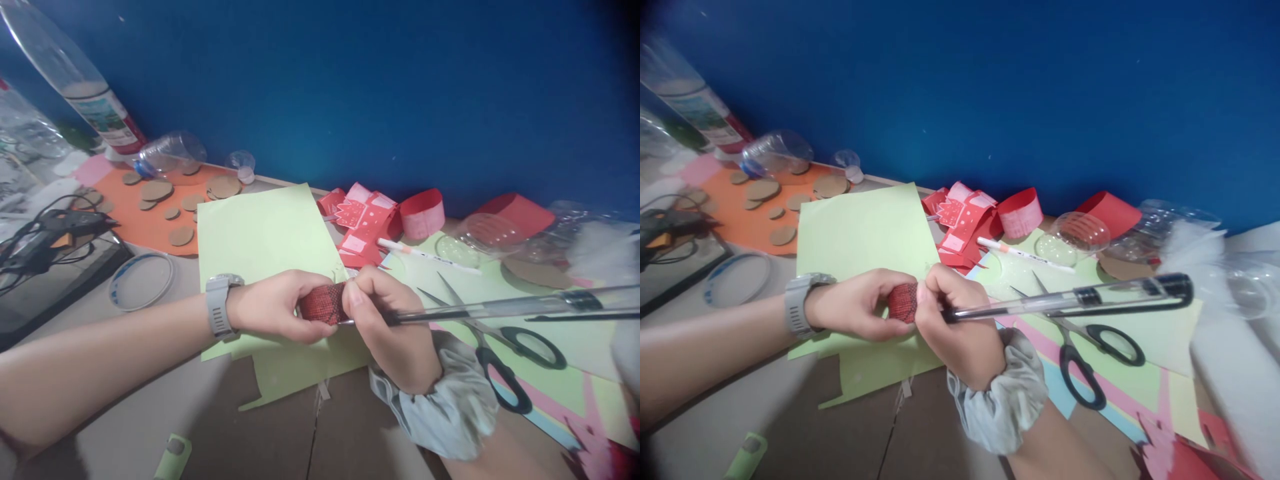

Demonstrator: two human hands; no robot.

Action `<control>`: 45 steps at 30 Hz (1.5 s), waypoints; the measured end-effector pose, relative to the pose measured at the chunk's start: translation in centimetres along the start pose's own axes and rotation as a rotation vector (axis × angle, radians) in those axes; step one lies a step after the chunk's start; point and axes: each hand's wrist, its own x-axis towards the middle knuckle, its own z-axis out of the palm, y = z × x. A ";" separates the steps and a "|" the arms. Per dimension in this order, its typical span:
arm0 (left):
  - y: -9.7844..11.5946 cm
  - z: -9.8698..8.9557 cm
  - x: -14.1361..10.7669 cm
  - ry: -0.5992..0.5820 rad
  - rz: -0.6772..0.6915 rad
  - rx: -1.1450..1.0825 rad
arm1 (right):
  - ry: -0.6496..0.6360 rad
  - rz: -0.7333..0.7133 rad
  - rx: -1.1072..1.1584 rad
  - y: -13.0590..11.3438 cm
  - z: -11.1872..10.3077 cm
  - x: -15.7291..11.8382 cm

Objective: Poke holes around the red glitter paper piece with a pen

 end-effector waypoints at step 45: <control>0.3 0.0 0.1 0.004 0.012 0.023 | -0.014 -0.047 0.032 0.6 0.0 -0.2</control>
